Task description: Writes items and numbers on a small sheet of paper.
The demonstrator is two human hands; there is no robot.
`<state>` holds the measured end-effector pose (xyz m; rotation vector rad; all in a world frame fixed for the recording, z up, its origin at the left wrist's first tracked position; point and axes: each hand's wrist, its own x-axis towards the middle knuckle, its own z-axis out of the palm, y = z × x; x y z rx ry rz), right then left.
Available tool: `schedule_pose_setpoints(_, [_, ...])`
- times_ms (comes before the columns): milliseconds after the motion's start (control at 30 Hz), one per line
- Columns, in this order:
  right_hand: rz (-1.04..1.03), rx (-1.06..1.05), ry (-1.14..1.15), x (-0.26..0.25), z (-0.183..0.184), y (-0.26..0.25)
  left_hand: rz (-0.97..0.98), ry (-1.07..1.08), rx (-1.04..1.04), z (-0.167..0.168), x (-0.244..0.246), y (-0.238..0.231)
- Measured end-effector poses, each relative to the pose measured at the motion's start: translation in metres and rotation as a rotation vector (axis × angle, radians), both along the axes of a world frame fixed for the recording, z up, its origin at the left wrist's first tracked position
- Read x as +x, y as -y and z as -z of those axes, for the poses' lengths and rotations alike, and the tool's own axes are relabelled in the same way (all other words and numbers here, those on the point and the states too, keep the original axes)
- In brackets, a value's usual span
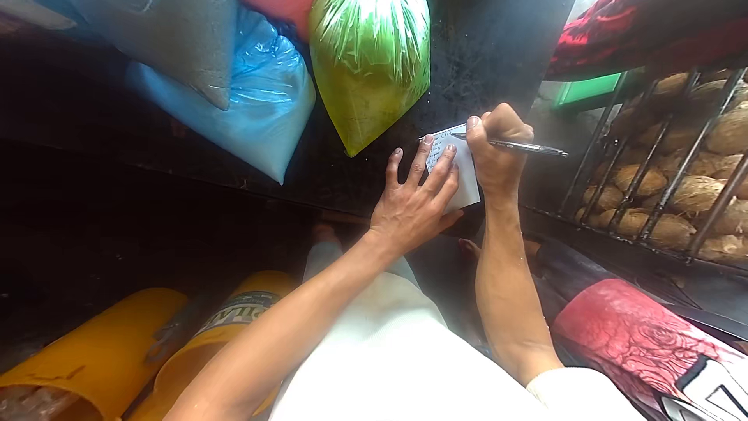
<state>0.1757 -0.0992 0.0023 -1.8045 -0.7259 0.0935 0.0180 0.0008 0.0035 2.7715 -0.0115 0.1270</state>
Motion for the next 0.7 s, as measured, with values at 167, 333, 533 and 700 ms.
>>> schedule_pose_setpoints(167, [0.005,0.0,0.004,-0.0002,-0.0002,-0.0011,0.002,0.003,-0.004,0.0004,0.0002,0.0002])
schedule_pose_setpoints(333, [0.017,-0.02,0.032,-0.0006,0.0009,-0.002,-0.001,0.005,-0.011,0.0,0.0006,-0.0002])
schedule_pose_setpoints(533, [0.035,0.106,-0.074,0.0014,0.0017,0.0011,0.003,0.001,-0.005,0.0008,0.0012,-0.0003])
schedule_pose_setpoints(700, [0.027,0.143,-0.061,-0.0045,-0.0069,-0.001,-0.022,0.065,0.012,0.0044,-0.0006,0.0008])
